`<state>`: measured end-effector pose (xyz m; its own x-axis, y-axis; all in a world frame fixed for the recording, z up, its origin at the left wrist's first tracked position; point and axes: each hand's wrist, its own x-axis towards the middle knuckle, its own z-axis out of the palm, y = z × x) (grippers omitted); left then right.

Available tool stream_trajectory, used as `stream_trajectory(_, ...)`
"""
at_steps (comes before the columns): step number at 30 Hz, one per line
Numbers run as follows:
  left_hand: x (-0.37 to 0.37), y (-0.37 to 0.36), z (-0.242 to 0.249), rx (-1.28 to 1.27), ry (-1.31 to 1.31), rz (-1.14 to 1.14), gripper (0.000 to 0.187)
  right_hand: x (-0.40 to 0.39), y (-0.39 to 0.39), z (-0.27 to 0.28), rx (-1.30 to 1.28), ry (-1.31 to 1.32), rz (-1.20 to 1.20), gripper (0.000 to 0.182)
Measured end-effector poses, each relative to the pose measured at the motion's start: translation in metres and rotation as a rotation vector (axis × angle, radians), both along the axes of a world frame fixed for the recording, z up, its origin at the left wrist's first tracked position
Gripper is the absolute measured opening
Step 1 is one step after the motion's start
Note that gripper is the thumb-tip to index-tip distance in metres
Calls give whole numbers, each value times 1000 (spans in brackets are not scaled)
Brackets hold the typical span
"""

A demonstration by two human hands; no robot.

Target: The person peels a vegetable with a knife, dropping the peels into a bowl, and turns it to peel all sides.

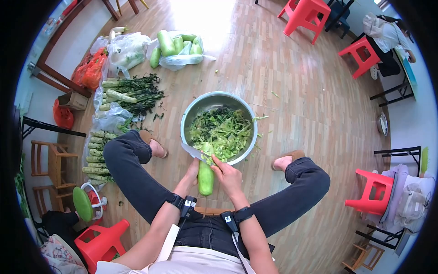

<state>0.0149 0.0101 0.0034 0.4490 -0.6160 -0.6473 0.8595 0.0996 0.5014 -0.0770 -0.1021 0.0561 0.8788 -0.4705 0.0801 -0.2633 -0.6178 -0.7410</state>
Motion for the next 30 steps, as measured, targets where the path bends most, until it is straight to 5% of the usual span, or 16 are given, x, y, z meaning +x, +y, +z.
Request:
stream_trajectory(18,-4,-3,1,-67,-1,64,52,4,-4,0,-190,23,12,36)
stream_trajectory(27,-2,-4,10,9,-8,60,44,5,2,-22,275,70,-135,26)
stream_trajectory(29,-6,-6,12,-18,0,47,46,4,-2,-48,933,-29,-255,32)
stream_trajectory(30,-6,-6,10,-14,-5,47,46,5,-4,-44,938,-32,-253,32)
